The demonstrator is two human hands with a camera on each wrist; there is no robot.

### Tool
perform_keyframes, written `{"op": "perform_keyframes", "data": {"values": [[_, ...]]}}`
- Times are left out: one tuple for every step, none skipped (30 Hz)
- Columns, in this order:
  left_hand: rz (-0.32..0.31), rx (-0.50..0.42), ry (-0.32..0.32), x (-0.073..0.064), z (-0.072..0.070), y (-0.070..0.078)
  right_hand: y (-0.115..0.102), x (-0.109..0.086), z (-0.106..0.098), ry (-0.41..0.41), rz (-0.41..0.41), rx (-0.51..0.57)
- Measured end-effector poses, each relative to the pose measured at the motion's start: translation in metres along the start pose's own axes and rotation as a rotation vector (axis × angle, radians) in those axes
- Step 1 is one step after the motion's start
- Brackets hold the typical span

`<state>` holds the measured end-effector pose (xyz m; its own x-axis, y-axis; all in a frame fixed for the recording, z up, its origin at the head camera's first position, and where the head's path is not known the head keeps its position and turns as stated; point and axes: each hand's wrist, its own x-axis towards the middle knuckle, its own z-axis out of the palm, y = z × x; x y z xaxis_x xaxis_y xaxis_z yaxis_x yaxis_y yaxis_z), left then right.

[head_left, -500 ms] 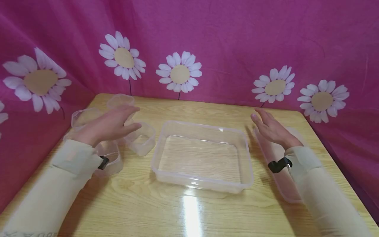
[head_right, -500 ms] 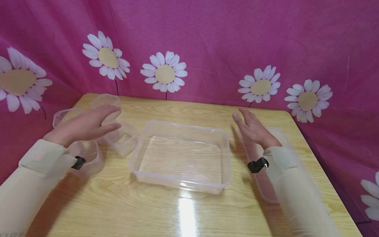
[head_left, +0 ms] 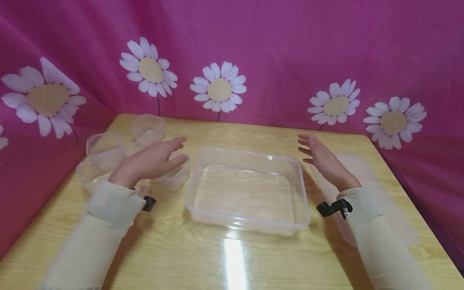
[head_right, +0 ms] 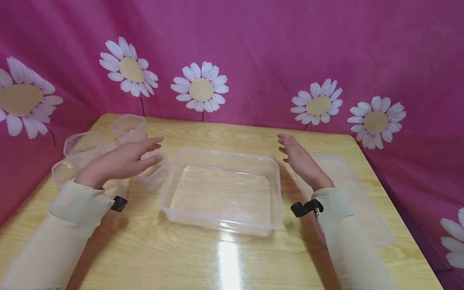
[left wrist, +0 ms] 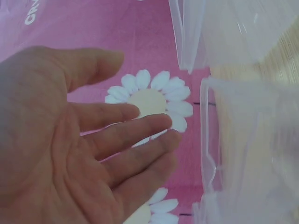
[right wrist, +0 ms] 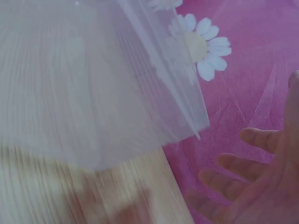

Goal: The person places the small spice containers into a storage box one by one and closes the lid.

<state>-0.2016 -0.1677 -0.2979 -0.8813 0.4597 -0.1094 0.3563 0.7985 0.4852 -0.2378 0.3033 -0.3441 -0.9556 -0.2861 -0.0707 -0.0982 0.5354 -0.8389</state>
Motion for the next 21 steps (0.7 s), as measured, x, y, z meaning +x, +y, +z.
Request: {"op": "perform_keyframes", "data": {"values": [[-0.005,-0.008,0.0,0.001,0.002,-0.001,0.0,0.001,0.002,-0.005,0.001,0.021],[-0.015,-0.02,-0.004,0.002,0.004,-0.001,0.0,0.002,0.005,-0.009,0.005,0.045],[-0.027,-0.033,-0.008,0.003,0.006,-0.002,0.001,0.003,0.007,-0.011,0.011,0.074],[-0.035,-0.037,-0.011,0.004,0.009,-0.002,0.002,0.004,0.009,-0.016,0.02,0.105],[-0.042,-0.032,-0.015,0.005,0.011,-0.002,0.003,0.005,0.012,-0.018,0.03,0.145],[-0.053,-0.025,-0.021,0.006,0.013,-0.002,0.005,0.006,0.014,-0.024,0.039,0.179],[-0.061,-0.015,-0.026,0.006,0.015,-0.003,0.006,0.007,0.016,-0.03,0.048,0.209],[-0.069,-0.007,-0.03,0.007,0.016,-0.003,0.008,0.008,0.018,-0.035,0.056,0.231],[-0.072,0.003,-0.028,0.007,0.018,-0.003,0.01,0.009,0.02,-0.041,0.063,0.25],[-0.074,0.012,-0.025,0.007,0.019,-0.003,0.011,0.011,0.023,-0.044,0.069,0.256],[-0.079,0.019,-0.021,0.007,0.02,-0.003,0.013,0.012,0.025,-0.046,0.069,0.258],[-0.082,0.024,-0.016,0.007,0.021,-0.004,0.014,0.013,0.027,-0.047,0.064,0.255],[-0.083,0.024,-0.015,0.007,0.022,-0.004,0.016,0.014,0.029,-0.046,0.056,0.249],[-0.085,0.022,-0.017,0.007,0.023,-0.004,0.017,0.015,0.031,-0.047,0.054,0.247],[-0.087,0.017,-0.024,0.007,0.024,-0.005,0.018,0.016,0.033,-0.049,0.049,0.253],[-0.092,0.014,-0.039,0.007,0.025,-0.005,0.019,0.016,0.036,-0.047,0.051,0.258],[-0.095,0.015,-0.055,0.007,0.026,-0.005,0.019,0.016,0.038,-0.042,0.052,0.266],[-0.097,0.013,-0.075,0.008,0.027,-0.005,0.02,0.015,0.041,-0.046,0.081,0.307],[-0.098,0.012,-0.092,0.008,0.028,-0.005,0.02,0.014,0.043,-0.048,0.114,0.351],[-0.098,0.017,-0.104,0.008,0.028,-0.005,0.021,0.012,0.046,-0.049,0.143,0.396],[-0.096,0.024,-0.111,0.009,0.028,-0.005,0.021,0.011,0.048,-0.046,0.162,0.437]]}}
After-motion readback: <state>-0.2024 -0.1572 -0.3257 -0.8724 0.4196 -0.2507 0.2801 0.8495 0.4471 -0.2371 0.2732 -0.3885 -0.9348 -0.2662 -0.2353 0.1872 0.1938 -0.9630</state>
